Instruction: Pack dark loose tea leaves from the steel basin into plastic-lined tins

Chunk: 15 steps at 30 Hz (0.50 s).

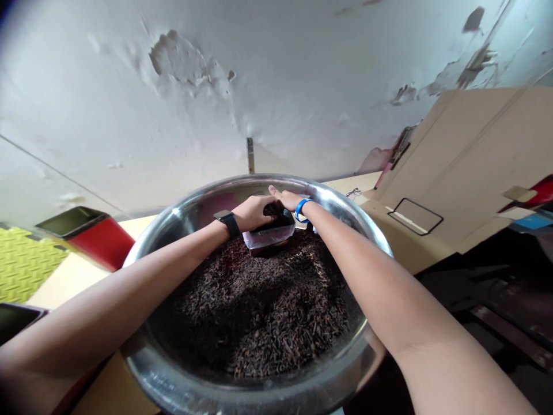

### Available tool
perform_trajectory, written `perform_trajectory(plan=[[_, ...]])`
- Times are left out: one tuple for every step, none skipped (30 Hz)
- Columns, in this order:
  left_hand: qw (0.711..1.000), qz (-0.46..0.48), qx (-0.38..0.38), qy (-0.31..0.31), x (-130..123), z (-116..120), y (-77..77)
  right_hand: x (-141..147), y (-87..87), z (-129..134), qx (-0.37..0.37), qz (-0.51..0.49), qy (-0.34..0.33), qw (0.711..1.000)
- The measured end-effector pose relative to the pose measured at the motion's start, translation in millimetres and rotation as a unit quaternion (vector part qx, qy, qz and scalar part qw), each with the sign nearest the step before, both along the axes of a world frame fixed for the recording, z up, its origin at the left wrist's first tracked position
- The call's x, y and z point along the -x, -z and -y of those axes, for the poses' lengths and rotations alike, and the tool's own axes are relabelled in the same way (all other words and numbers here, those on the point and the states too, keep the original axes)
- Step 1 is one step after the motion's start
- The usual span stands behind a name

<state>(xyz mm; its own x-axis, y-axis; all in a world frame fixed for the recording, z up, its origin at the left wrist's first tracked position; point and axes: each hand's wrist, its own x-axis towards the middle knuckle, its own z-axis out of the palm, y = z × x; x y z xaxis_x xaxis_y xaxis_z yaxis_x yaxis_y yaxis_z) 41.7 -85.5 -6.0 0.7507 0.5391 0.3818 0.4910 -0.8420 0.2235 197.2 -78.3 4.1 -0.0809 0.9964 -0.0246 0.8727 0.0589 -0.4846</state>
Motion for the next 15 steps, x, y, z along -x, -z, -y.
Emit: perform_trajectory(plan=[[1.0, 0.005, -0.007, 0.0, -0.1, -0.2, 0.3, -0.4, 0.6, -0.9, -0.002, -0.003, -0.005, 1.0], [1.0, 0.009, -0.012, 0.0, -0.2, -0.4, 0.7, -0.9, 1.2, -1.8, -0.003, -0.005, -0.008, 1.0], [1.0, 0.011, -0.013, 0.0, -0.4, -0.5, 1.1, -1.4, 1.7, -2.5, -0.002, -0.008, -0.008, 1.0], [1.0, 0.013, -0.013, -0.001, -0.6, -0.6, 1.4, -1.8, 2.2, -3.1, -0.001, -0.012, -0.009, 1.0], [1.0, 0.014, -0.012, -0.003, -0.7, -0.6, 1.6, -2.0, 2.6, -3.4, 0.0, -0.019, -0.009, 1.0], [1.0, 0.015, -0.01, -0.007, -0.8, -0.7, 1.8, -2.2, 2.8, -3.5, 0.0, -0.026, -0.009, 1.0], [1.0, 0.016, -0.009, -0.01, -0.8, -0.9, 1.9, -2.3, 3.0, -3.5, 0.001, -0.032, -0.01, 0.999], [1.0, 0.018, -0.009, -0.013, -0.7, -1.1, 1.8, -2.4, 3.2, -3.4, 0.002, -0.036, -0.01, 0.999], [1.0, 0.021, -0.01, -0.014, -0.5, -1.4, 1.6, -2.5, 3.4, -3.4, 0.004, -0.039, -0.01, 0.999], [1.0, 0.024, -0.01, -0.016, -0.1, -1.8, 1.3, -2.6, 3.7, -3.6, 0.006, -0.04, -0.011, 0.999], [0.999, 0.027, -0.009, -0.016, 0.3, -2.1, 1.0, -2.9, 4.1, -4.0, 0.006, -0.043, -0.012, 0.999], [0.999, 0.031, -0.008, -0.016, 0.8, -2.5, 0.6, -3.2, 4.7, -4.6, 0.006, -0.045, -0.013, 0.999], [0.999, 0.036, -0.007, -0.015, 1.3, -2.7, 0.2, -3.6, 5.4, -5.5, 0.006, -0.049, -0.015, 0.999], [0.999, 0.042, -0.006, -0.013, 1.8, -3.0, 0.0, -4.0, 6.1, -6.4, 0.005, -0.051, -0.017, 0.999], [0.999, 0.049, -0.005, -0.01, 2.3, -3.2, -0.2, -4.3, 6.7, -7.2, 0.003, -0.051, -0.017, 0.999]])
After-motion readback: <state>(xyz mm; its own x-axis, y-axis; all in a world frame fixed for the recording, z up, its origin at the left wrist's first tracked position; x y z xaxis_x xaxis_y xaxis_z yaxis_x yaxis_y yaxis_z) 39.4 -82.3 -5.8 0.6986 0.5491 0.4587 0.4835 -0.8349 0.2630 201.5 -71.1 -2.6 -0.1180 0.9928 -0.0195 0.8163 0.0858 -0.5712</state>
